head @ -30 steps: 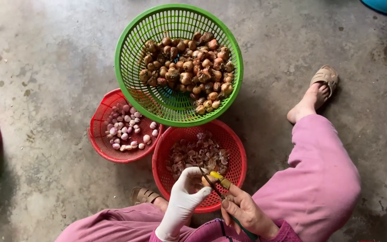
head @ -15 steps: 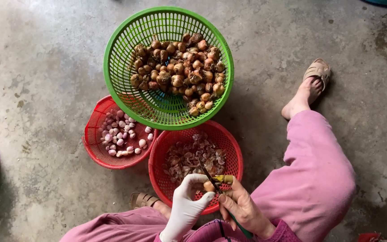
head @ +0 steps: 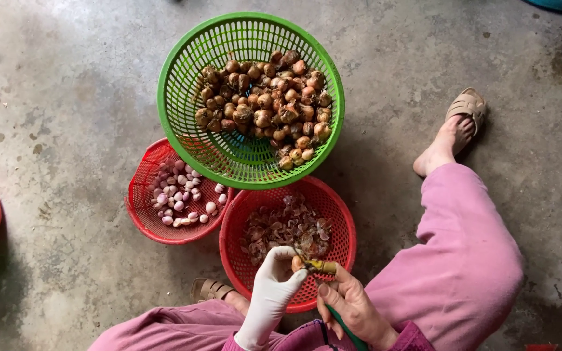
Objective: Peeling small onions or shallots using a knife and sorting them into baskets.
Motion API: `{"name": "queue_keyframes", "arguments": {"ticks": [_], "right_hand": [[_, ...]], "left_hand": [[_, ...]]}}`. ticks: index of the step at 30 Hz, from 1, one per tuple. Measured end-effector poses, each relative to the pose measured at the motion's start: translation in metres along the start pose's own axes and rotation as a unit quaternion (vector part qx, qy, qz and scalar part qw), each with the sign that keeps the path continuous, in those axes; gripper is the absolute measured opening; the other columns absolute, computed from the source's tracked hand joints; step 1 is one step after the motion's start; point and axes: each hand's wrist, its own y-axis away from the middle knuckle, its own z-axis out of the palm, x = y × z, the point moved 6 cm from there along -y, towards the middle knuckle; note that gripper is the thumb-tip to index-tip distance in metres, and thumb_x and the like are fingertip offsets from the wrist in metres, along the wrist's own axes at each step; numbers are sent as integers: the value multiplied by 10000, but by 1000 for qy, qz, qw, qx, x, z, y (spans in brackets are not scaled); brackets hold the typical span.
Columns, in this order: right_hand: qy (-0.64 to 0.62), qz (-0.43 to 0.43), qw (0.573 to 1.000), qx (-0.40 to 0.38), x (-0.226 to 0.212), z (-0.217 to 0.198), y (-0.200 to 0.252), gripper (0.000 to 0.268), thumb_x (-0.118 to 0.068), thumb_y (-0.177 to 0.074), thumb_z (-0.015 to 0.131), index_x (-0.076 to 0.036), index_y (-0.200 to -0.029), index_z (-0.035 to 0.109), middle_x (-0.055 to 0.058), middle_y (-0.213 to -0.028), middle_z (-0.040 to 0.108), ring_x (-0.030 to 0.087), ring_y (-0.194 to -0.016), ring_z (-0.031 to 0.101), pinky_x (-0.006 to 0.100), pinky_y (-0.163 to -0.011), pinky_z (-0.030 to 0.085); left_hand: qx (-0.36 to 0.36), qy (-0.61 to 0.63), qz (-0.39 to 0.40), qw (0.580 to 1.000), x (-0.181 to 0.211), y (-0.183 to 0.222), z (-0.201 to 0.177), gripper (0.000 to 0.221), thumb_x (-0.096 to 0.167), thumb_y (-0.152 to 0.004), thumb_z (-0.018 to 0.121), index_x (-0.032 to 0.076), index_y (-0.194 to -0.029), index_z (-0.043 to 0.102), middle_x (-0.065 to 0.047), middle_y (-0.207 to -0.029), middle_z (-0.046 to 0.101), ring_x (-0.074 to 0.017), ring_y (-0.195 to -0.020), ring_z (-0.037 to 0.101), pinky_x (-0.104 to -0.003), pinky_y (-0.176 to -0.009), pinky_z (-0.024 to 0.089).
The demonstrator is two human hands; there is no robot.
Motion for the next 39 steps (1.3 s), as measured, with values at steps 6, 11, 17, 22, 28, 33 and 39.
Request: {"name": "queue_keyframes", "arguments": {"ticks": [6, 11, 17, 22, 28, 33, 39], "right_hand": [[61, -112, 984, 127, -32, -20, -1, 389, -216, -1034, 494, -177, -1420, 513, 99, -613, 608, 140, -395, 481, 231, -298, 342], [82, 3, 996, 41, -5, -9, -5, 569, -185, -1017, 527, -145, -1577, 435, 78, -603, 610, 96, -342, 443, 204, -313, 374], [118, 15, 992, -37, -17, 8, 2, 709, -207, -1010, 567, -138, -1646, 260, 37, -588, 630, 78, -377, 434, 195, -339, 333], [125, 17, 991, -49, -22, 13, 4, 704, -223, -1009, 570, -99, -1639, 281, 32, -584, 633, 76, -378, 447, 189, -350, 339], [103, 19, 993, -57, -18, 10, 6, 683, -190, -1011, 571, -96, -1634, 306, 46, -589, 625, 88, -387, 456, 192, -342, 367], [79, 10, 996, -43, -13, 3, 4, 660, -156, -1006, 589, -84, -1610, 332, 71, -604, 618, 100, -390, 450, 193, -338, 350], [-3, 19, 996, -83, -11, 5, 5, 656, -156, -1021, 570, -94, -1615, 299, 101, -586, 609, 128, -367, 450, 218, -323, 358]], "left_hand": [[7, 85, -25, 996, 7, -3, -6, 524, -20, -830, 755, -43, -1326, 589, -219, -1168, 726, -271, -964, 712, -336, -846, 585], [-14, 187, -23, 982, -4, -6, -6, 378, -36, -856, 745, -72, -1207, 610, -205, -1101, 672, -246, -936, 659, -327, -830, 537], [-8, 186, -72, 980, -13, -4, -10, 429, -7, -859, 744, -67, -1249, 576, -191, -1071, 653, -216, -955, 616, -313, -865, 516], [-30, 191, -49, 980, -13, -5, -10, 328, -34, -887, 726, -71, -1195, 621, -178, -1080, 662, -194, -910, 618, -287, -836, 528], [-46, 168, -45, 984, 0, 0, -3, 319, -7, -889, 731, -79, -1180, 621, -195, -1090, 681, -213, -937, 627, -309, -860, 519], [-46, 127, -33, 990, 0, 1, -1, 300, -6, -855, 774, -70, -1112, 634, -174, -971, 688, -224, -883, 647, -331, -859, 542], [-43, 125, -46, 990, 5, 2, 1, 313, -4, -831, 791, -74, -1101, 648, -164, -982, 668, -231, -900, 647, -354, -882, 542]]}}
